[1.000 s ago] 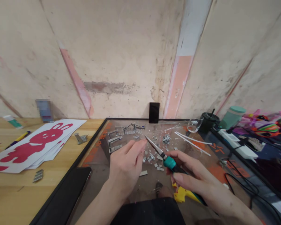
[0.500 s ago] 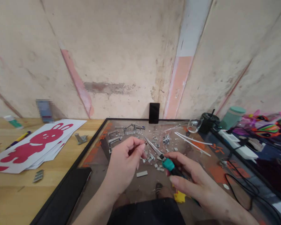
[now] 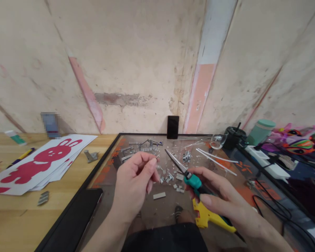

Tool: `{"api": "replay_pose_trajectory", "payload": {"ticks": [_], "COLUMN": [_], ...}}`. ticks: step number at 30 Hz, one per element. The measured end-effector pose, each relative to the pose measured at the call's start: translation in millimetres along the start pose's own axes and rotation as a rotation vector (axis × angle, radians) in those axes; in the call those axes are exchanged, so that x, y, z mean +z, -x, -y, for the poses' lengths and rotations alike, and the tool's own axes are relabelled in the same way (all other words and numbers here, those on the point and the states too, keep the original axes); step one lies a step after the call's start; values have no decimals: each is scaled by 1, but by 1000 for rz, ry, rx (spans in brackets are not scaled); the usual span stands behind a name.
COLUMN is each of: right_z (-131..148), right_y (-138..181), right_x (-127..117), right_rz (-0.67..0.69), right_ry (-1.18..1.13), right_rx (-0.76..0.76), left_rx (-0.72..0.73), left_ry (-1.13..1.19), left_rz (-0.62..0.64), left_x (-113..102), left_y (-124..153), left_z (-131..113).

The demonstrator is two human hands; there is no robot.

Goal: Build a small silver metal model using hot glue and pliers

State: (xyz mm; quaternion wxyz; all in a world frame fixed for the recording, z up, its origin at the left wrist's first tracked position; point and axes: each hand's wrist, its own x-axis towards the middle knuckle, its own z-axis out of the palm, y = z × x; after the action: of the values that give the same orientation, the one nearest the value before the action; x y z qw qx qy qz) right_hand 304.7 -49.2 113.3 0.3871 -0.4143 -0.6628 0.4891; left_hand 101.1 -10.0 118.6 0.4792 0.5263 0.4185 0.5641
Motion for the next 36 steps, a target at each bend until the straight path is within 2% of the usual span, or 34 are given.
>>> {"api": "replay_pose_trajectory", "payload": {"ticks": [3, 6, 9, 13, 15, 17, 20, 24, 28, 30, 31, 33, 36], "right_z": [5, 9, 11, 7, 3, 1, -1, -1, 0, 0, -1, -3, -5], "right_y": [-1, 0, 1, 3, 3, 2, 1, 2, 5, 4, 4, 2, 1], "right_x": [1, 2, 3, 4, 5, 5, 5, -1, -9, -11, -11, -8, -3], "right_rz": [4, 38, 31, -13, -9, -6, -11, -12, -38, -46, -45, -30, 2], "right_ry": [-97, -92, -43, 27, 36, 72, 166, 296, 414, 416, 381, 243, 38], "right_rx": [22, 33, 52, 65, 46, 24, -10, -43, -98, -109, -105, -73, -28], "left_rx": [333, 569, 725, 809, 787, 679, 345, -129, -403, -432, -411, -281, 33], "left_ry": [-413, -691, -830, -897, -864, -773, -468, 112, 515, 573, 553, 416, 70], "left_rz": [-151, -202, -220, -220, -208, -178, -57, 166, 387, 426, 389, 213, -76], "left_x": [-1, -1, -1, 1, 1, 2, 1, -3, -5, -4, -3, -2, 1], "left_y": [3, 3, 1, 0, 0, 0, 0, -2, -4, -3, -2, 2, 7], "left_z": [6, 11, 13, 15, 16, 15, 9, -4, -12, -12, -12, -10, -5]}}
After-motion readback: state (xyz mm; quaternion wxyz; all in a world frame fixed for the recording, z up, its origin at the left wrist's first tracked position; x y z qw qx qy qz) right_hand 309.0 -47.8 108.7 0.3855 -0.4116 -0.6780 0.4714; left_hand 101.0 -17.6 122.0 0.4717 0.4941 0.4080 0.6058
